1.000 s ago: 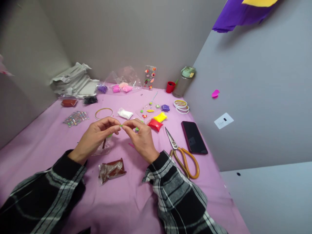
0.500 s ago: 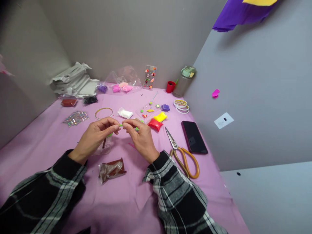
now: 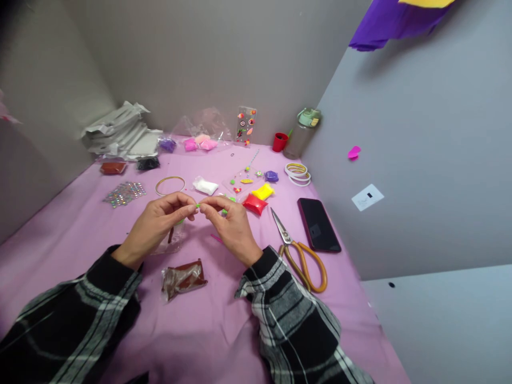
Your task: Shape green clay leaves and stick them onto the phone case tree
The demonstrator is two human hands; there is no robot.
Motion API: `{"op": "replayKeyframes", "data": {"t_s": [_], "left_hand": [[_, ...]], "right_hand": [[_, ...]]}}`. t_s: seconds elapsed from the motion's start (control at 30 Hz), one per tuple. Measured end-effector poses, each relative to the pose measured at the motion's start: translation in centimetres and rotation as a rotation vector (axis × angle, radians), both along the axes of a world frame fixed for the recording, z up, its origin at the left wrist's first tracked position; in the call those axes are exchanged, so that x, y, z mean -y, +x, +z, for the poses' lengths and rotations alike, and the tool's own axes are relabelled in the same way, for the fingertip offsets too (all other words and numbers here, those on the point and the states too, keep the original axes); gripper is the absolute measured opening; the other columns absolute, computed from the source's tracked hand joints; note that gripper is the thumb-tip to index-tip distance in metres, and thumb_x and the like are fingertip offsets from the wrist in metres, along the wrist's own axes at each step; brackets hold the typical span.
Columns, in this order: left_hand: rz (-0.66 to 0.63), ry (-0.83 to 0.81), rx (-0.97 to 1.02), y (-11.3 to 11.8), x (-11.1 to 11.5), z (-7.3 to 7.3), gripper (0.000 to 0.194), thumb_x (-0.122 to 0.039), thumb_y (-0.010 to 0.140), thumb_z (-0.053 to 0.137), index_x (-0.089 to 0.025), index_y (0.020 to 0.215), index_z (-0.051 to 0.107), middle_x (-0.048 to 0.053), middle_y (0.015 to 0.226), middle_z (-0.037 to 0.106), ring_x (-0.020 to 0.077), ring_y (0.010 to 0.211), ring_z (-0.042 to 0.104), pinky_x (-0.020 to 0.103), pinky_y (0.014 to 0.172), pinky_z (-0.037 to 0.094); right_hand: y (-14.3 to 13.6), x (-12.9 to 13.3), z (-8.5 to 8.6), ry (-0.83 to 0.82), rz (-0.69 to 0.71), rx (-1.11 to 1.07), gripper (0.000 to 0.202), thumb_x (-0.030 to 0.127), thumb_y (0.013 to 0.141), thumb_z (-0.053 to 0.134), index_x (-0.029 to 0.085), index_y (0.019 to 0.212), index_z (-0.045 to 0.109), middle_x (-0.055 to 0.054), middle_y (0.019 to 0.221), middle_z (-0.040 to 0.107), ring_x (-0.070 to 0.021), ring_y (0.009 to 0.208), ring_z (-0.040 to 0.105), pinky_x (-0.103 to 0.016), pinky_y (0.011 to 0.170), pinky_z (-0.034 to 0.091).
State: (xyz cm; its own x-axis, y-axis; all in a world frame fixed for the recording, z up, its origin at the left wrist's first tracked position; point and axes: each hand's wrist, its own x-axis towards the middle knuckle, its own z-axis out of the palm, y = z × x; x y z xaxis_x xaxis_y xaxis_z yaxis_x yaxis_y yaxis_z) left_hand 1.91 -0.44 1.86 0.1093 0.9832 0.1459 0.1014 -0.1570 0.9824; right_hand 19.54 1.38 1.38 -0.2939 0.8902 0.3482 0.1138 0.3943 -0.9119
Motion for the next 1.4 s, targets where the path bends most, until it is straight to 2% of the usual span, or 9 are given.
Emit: {"op": "replayKeyframes", "data": {"t_s": [0.33, 0.53, 0.7, 0.87, 0.97, 1.2, 1.33, 1.4], "left_hand": [[-0.031, -0.004, -0.005, -0.04, -0.07, -0.30, 0.016, -0.033, 0.086, 0.070, -0.019, 0.082, 0.065, -0.002, 0.077, 0.061, 0.0139, 0.075, 0.057, 0.026, 0.071, 0.044], [-0.037, 0.011, -0.006, -0.04, -0.10, -0.28, 0.016, -0.033, 0.087, 0.069, -0.019, 0.082, 0.066, -0.003, 0.077, 0.061, 0.0128, 0.074, 0.057, 0.025, 0.072, 0.044], [-0.039, 0.010, -0.013, -0.09, -0.05, -0.33, 0.015, -0.033, 0.087, 0.069, -0.019, 0.082, 0.066, -0.002, 0.076, 0.061, 0.0134, 0.074, 0.057, 0.026, 0.070, 0.044], [-0.023, 0.019, -0.005, -0.01, -0.14, -0.35, 0.014, -0.032, 0.088, 0.069, -0.019, 0.081, 0.066, -0.002, 0.077, 0.062, 0.0133, 0.074, 0.057, 0.026, 0.072, 0.045], [-0.013, 0.023, -0.006, 0.05, -0.17, -0.29, 0.015, -0.032, 0.088, 0.068, -0.019, 0.080, 0.066, -0.003, 0.076, 0.061, 0.0127, 0.073, 0.057, 0.025, 0.071, 0.044], [0.012, 0.021, -0.021, 0.11, -0.07, -0.15, 0.016, -0.033, 0.088, 0.069, -0.019, 0.080, 0.066, -0.002, 0.076, 0.061, 0.0133, 0.073, 0.058, 0.026, 0.071, 0.045], [0.035, 0.052, 0.024, 0.02, -0.14, -0.47, 0.014, -0.033, 0.086, 0.072, -0.020, 0.091, 0.068, 0.000, 0.084, 0.065, 0.0148, 0.076, 0.060, 0.028, 0.074, 0.047], [0.034, 0.060, 0.053, 0.01, -0.14, -0.73, 0.020, -0.031, 0.083, 0.075, -0.021, 0.099, 0.069, 0.000, 0.087, 0.067, 0.0162, 0.079, 0.062, 0.029, 0.076, 0.048]], "right_hand": [[-0.01, -0.13, -0.32, 0.019, 0.002, -0.021, 0.010, 0.019, 0.088, 0.066, 0.018, 0.079, 0.068, 0.001, 0.077, 0.065, -0.0129, 0.074, 0.058, -0.027, 0.074, 0.046], [0.05, -0.23, -0.27, 0.000, 0.030, -0.030, 0.010, 0.024, 0.091, 0.065, 0.019, 0.086, 0.071, 0.000, 0.082, 0.069, -0.0136, 0.077, 0.060, -0.028, 0.076, 0.046], [0.03, -0.22, -0.35, 0.019, 0.013, -0.022, 0.010, 0.021, 0.089, 0.067, 0.019, 0.080, 0.070, 0.000, 0.079, 0.068, -0.0138, 0.077, 0.060, -0.028, 0.076, 0.047], [0.20, -0.28, -0.44, -0.041, 0.046, -0.055, 0.015, 0.031, 0.095, 0.062, 0.019, 0.094, 0.072, -0.001, 0.086, 0.070, -0.0132, 0.077, 0.062, -0.028, 0.075, 0.049], [0.24, -0.38, -0.56, -0.076, 0.056, -0.089, 0.020, 0.035, 0.096, 0.059, 0.019, 0.094, 0.071, -0.002, 0.085, 0.069, -0.0136, 0.077, 0.063, -0.028, 0.075, 0.050], [0.08, -0.48, -0.52, -0.100, 0.042, -0.085, 0.010, 0.023, 0.088, 0.067, 0.019, 0.079, 0.069, 0.002, 0.076, 0.065, -0.0122, 0.072, 0.057, -0.027, 0.073, 0.046], [0.19, -0.61, -0.57, -0.168, 0.077, -0.172, 0.010, 0.023, 0.087, 0.066, 0.019, 0.079, 0.069, 0.002, 0.076, 0.064, -0.0116, 0.071, 0.057, -0.026, 0.071, 0.046], [0.23, -0.66, -0.58, -0.191, 0.088, -0.195, 0.009, 0.023, 0.087, 0.066, 0.019, 0.079, 0.069, 0.002, 0.076, 0.064, -0.0113, 0.071, 0.057, -0.026, 0.071, 0.046]]}}
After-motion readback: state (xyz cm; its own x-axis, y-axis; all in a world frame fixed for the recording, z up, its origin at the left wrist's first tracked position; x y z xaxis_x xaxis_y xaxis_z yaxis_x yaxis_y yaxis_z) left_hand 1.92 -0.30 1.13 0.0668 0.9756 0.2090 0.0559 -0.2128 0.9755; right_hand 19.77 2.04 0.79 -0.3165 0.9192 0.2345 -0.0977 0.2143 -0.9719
